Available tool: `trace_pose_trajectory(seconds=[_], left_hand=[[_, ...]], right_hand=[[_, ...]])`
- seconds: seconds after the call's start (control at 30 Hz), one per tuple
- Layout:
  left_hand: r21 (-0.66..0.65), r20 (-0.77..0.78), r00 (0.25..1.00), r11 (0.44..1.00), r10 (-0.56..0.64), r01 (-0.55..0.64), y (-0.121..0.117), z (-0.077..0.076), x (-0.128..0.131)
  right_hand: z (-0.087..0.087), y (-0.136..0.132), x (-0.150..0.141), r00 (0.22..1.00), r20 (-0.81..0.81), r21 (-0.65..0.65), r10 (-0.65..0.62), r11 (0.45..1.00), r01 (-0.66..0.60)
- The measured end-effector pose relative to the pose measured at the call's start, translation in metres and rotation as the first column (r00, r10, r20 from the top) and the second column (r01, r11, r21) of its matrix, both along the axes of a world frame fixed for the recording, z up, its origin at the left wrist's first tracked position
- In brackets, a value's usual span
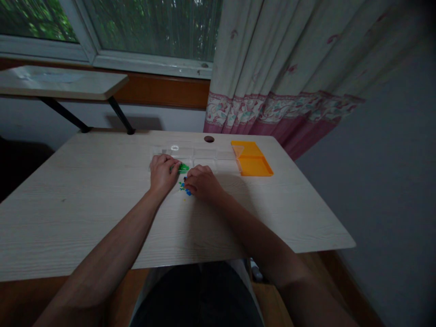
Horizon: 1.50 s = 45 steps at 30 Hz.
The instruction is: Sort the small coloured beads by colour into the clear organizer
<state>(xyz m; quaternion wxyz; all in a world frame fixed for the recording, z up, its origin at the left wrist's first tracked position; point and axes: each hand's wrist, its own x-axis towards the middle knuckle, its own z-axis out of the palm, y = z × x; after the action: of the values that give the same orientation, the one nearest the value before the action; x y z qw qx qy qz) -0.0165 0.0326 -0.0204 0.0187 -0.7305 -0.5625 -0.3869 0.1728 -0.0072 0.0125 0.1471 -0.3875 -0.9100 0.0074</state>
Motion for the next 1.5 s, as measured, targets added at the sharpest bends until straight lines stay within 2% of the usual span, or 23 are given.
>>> trace_pose_trajectory(seconds=[0.2,0.47,0.77,0.9,1.3,1.5], left_hand=[[-0.006,0.017,1.000,1.000,-0.006,0.006,-0.001,0.001,0.001],[0.004,0.002,1.000,1.000,-0.019,0.019,0.001,-0.002,0.002],[0.012,0.008,1.000,1.000,-0.018,0.018,0.002,-0.003,0.004],[0.016,0.005,1.000,1.000,-0.027,0.027,0.001,-0.003,0.004],[0.019,-0.018,0.999,0.999,-0.036,0.036,0.000,-0.002,0.005],[0.013,-0.010,0.999,0.999,-0.039,0.039,0.002,-0.004,0.005]], right_hand=[[0.006,0.000,0.006,0.997,0.031,0.014,-0.068,0.998,0.068],[-0.001,0.000,-0.004,0.999,0.028,-0.004,0.029,1.000,-0.029],[-0.001,0.011,0.010,0.990,-0.092,-0.039,-0.111,0.993,0.108],[-0.003,0.015,0.018,0.989,-0.106,-0.041,-0.105,0.994,0.101],[0.002,0.012,0.019,0.996,-0.007,-0.096,-0.090,0.991,0.089],[0.010,0.006,0.011,0.988,0.095,-0.015,-0.122,0.992,0.124]])
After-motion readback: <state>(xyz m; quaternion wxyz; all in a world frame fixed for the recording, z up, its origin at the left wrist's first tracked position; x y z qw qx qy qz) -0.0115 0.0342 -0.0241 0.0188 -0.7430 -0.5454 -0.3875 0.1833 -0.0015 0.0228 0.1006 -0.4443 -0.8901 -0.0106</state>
